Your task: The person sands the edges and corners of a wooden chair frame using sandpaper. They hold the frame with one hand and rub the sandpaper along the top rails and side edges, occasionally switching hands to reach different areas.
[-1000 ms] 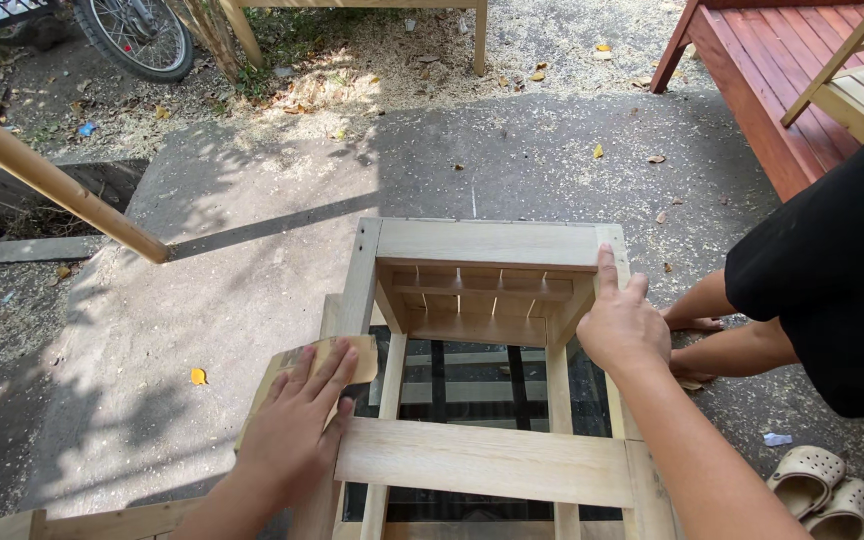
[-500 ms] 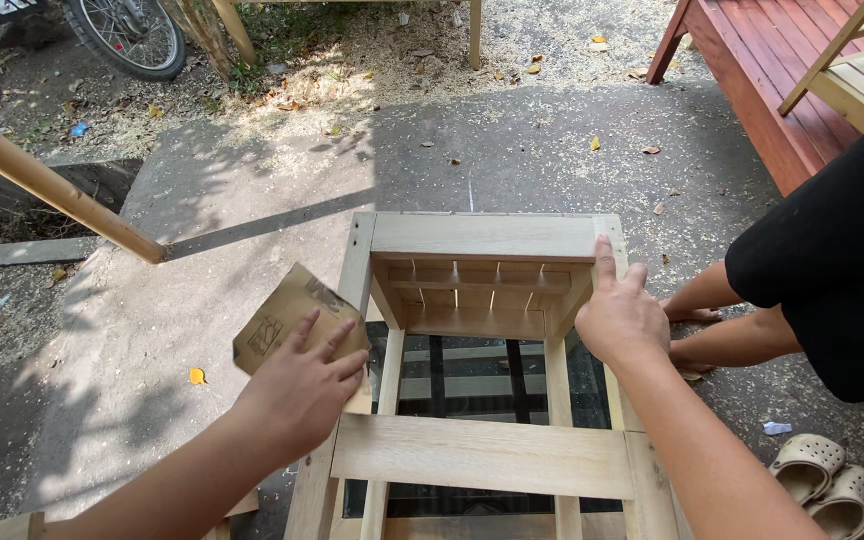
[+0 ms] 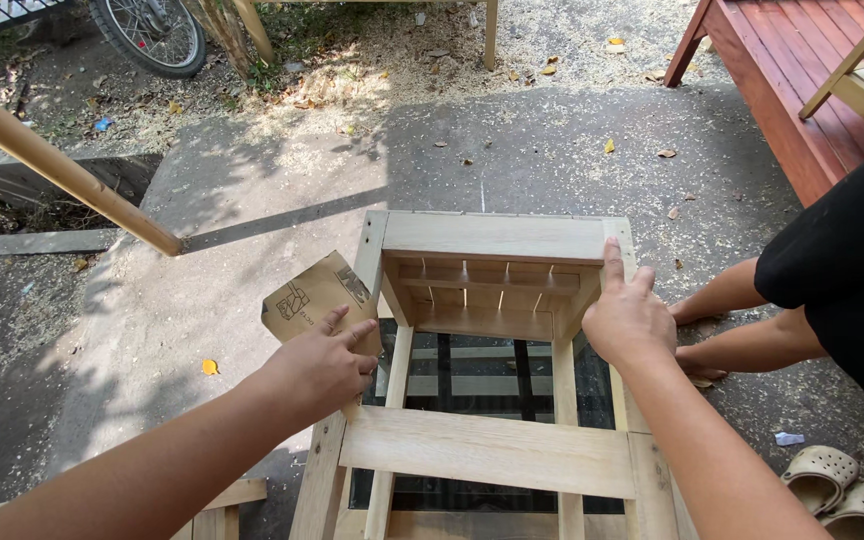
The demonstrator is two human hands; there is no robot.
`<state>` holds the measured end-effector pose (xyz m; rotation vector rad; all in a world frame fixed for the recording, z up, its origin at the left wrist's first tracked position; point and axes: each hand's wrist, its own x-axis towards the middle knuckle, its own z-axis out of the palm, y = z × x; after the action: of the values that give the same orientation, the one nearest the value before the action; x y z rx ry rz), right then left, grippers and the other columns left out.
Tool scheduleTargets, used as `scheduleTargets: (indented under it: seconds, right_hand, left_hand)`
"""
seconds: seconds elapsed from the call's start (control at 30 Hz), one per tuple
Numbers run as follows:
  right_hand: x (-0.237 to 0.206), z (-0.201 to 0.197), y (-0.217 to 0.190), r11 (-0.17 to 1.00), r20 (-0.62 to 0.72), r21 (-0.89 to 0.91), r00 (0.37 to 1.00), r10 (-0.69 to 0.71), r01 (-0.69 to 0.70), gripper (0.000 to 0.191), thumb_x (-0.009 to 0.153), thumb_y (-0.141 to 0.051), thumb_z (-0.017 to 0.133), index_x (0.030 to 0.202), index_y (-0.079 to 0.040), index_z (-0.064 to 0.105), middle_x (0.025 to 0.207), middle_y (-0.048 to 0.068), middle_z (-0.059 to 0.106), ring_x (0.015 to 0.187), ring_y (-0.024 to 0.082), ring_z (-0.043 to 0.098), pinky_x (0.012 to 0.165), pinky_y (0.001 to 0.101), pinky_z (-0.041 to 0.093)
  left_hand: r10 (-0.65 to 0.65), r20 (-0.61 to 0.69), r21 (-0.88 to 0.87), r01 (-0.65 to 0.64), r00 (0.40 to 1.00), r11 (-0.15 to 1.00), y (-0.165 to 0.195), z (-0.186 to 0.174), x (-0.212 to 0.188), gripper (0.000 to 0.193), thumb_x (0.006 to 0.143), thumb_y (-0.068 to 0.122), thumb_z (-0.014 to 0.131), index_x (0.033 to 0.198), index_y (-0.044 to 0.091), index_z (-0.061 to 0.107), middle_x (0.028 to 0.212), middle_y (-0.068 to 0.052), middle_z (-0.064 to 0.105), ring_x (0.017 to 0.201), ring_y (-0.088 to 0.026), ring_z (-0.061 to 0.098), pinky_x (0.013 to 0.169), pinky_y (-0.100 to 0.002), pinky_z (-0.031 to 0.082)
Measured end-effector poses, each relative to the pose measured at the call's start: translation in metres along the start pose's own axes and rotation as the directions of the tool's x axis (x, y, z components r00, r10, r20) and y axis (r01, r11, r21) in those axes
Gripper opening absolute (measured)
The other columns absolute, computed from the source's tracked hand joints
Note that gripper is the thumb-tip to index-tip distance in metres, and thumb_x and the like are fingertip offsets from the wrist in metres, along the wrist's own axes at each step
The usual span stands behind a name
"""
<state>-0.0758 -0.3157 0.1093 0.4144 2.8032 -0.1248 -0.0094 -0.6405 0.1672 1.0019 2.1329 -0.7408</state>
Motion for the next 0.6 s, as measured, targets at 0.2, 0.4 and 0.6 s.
scheduleTargets:
  seconds: [0.2,0.4,0.6]
  right_hand:
    - [0.000,-0.002,0.000,1.000,-0.019,-0.003,1.000,-0.016,0.016,0.089,0.094,-0.023,0.054,0.167,-0.031,0.004,0.151,0.026,0.037,0.113,0.042,0.067,0.093,0.0483,0.058]
    - [-0.005,-0.005,-0.001,1.000,0.009,-0.014,1.000,-0.017,0.017,0.086,0.096,-0.023,0.051,0.167,-0.029,0.004,0.149,0.026,0.039,0.108,0.039,0.071,0.088,0.0454,0.061]
    - [-0.005,-0.007,0.000,0.999,0.006,-0.044,1.000,-0.030,0.030,0.086,0.096,-0.025,0.052,0.167,-0.028,0.003,0.149,0.027,0.037,0.105,0.038,0.071,0.085,0.0441,0.062]
  left_hand:
    - [-0.003,0.069,0.130,-0.006,0.998,0.992,0.003,0.013,0.030,0.022,0.098,0.025,0.065,0.106,0.011,0.079,0.129,-0.010,0.071,0.155,-0.032,0.026,0.127,-0.058,0.005]
    - [0.011,0.052,0.085,-0.016,0.999,0.996,0.007,0.021,0.044,0.020,0.096,0.022,0.066,0.107,0.011,0.080,0.126,-0.010,0.071,0.150,-0.030,0.034,0.127,-0.056,0.006]
    - [0.011,0.114,0.105,-0.023,0.993,0.994,0.007,0.015,0.046,0.021,0.095,0.024,0.068,0.109,0.013,0.078,0.124,-0.007,0.072,0.144,-0.028,0.044,0.129,-0.053,0.008]
